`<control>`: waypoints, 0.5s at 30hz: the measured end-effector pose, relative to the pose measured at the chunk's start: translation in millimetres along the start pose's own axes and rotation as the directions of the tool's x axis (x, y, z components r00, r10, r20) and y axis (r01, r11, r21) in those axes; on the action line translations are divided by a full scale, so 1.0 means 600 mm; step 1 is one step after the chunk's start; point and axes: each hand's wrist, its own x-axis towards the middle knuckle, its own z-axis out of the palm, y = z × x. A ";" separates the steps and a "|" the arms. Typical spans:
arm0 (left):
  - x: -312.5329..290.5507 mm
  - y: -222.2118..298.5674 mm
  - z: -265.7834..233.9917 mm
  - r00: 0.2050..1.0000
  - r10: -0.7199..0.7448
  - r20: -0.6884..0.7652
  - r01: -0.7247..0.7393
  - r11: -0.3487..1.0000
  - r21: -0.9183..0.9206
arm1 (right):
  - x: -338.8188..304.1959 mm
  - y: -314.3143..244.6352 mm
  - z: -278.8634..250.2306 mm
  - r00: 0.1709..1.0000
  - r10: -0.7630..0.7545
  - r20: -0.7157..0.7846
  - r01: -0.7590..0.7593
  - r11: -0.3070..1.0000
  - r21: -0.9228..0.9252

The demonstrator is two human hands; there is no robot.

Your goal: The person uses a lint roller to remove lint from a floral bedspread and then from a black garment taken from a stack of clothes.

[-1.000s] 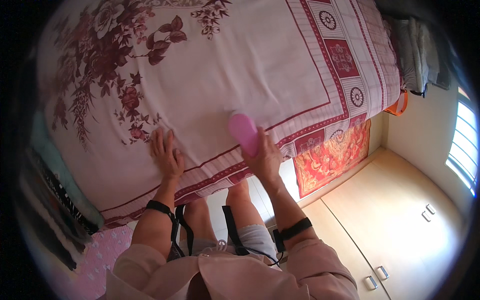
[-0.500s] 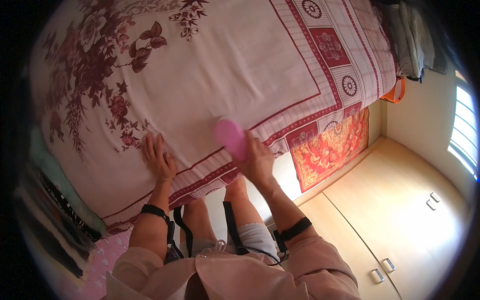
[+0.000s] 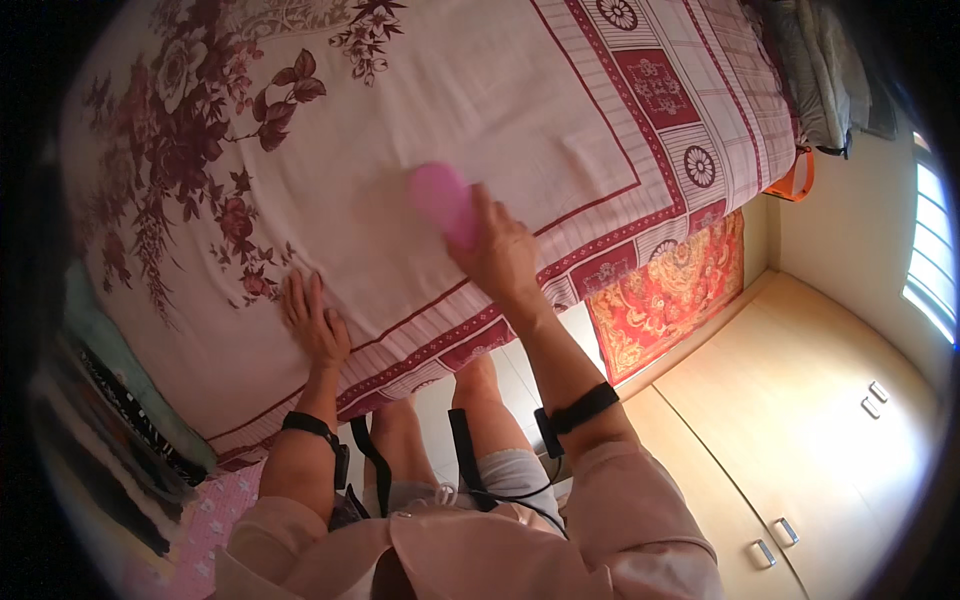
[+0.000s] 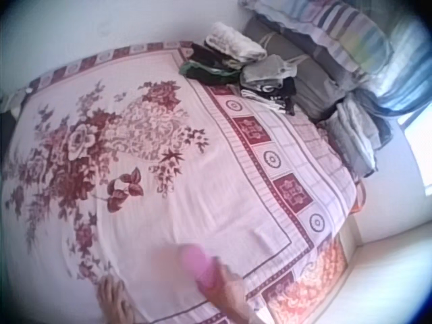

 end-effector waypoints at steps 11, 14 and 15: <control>-0.001 -0.001 0.006 0.998 0.020 -0.062 -0.021 1.000 -0.019 | 0.050 0.069 -0.042 0.936 0.229 -0.266 -0.255 0.964 -0.069; 0.001 -0.001 0.005 0.997 0.031 -0.074 -0.033 0.999 -0.022 | 0.018 0.034 -0.018 0.994 -0.044 -0.096 0.048 0.998 0.036; 0.001 -0.001 0.005 0.997 0.031 -0.069 -0.032 0.999 -0.020 | 0.014 0.033 -0.016 0.986 -0.167 -0.003 0.167 0.985 -0.039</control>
